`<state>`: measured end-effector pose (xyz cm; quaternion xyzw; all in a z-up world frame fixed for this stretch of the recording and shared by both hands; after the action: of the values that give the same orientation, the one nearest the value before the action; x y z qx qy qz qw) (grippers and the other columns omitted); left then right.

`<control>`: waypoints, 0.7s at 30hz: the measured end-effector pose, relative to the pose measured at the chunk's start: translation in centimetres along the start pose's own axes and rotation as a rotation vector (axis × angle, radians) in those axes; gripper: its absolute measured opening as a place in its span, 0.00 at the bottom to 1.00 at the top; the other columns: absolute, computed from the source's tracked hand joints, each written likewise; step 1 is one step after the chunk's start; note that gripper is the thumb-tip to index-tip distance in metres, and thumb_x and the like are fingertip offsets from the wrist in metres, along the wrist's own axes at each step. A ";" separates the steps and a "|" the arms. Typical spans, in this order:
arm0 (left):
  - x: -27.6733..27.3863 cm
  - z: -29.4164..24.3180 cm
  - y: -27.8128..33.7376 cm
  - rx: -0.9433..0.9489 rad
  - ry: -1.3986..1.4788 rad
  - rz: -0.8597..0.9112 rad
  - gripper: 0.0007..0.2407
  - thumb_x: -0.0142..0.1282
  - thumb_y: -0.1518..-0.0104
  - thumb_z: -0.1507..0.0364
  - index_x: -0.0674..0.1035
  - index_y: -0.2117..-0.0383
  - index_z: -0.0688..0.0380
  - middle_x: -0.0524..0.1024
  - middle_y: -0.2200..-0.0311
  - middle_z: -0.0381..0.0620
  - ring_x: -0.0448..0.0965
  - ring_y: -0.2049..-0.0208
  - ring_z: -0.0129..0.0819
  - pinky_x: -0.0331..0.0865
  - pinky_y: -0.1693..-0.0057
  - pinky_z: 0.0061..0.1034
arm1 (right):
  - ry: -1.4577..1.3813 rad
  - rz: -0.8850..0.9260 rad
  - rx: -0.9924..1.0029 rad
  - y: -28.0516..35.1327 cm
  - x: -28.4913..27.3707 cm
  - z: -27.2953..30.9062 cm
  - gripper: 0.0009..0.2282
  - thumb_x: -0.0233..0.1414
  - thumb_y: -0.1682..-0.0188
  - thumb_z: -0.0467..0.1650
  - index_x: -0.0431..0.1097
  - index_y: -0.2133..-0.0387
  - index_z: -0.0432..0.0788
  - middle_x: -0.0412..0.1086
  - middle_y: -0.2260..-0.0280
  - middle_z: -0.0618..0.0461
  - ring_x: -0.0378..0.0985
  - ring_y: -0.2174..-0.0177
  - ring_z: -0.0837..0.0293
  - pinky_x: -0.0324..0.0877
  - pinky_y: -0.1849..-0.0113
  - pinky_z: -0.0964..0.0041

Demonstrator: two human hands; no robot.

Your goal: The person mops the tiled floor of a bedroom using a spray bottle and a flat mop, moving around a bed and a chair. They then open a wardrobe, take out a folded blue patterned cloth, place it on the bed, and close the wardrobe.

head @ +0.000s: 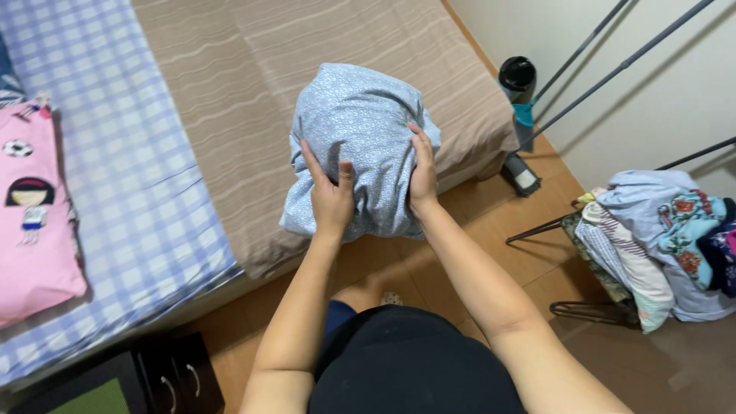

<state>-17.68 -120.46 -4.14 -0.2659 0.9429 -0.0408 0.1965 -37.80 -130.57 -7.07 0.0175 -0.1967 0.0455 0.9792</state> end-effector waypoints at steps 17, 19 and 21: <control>26.0 5.9 -19.3 -0.164 -0.028 0.218 0.44 0.45 0.42 0.42 0.39 0.27 0.53 0.79 0.76 0.64 0.81 0.74 0.57 0.71 0.66 0.40 | 0.013 -0.088 0.120 -25.1 -15.4 -4.6 0.22 0.39 0.42 0.42 0.58 0.38 0.46 0.57 0.37 0.45 0.59 0.38 0.51 0.56 0.39 0.55; 28.0 6.3 -21.7 -0.149 -0.020 0.226 0.44 0.45 0.40 0.42 0.39 0.27 0.53 0.80 0.73 0.65 0.82 0.71 0.60 0.73 0.63 0.41 | -0.033 -0.049 0.159 -27.9 -15.3 -4.7 0.23 0.40 0.42 0.43 0.56 0.38 0.46 0.56 0.37 0.45 0.58 0.38 0.51 0.57 0.39 0.53; 29.9 7.4 -23.2 -0.288 -0.056 0.262 0.43 0.43 0.42 0.43 0.37 0.27 0.50 0.80 0.75 0.67 0.83 0.71 0.62 0.73 0.62 0.43 | -0.020 -0.059 0.210 -30.6 -16.2 -5.3 0.24 0.40 0.43 0.46 0.56 0.37 0.47 0.54 0.36 0.48 0.57 0.37 0.53 0.56 0.38 0.53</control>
<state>-26.88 -155.55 -17.20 -0.1671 0.9598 0.1277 0.1861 -47.68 -162.07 -18.72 0.1262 -0.2002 0.0368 0.9709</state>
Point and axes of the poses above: each hand's wrist, its own y-axis away from the middle knuckle, its own x-axis out of the palm, z = x × y, the point moved 10 cm from there along -y, towards the middle knuckle
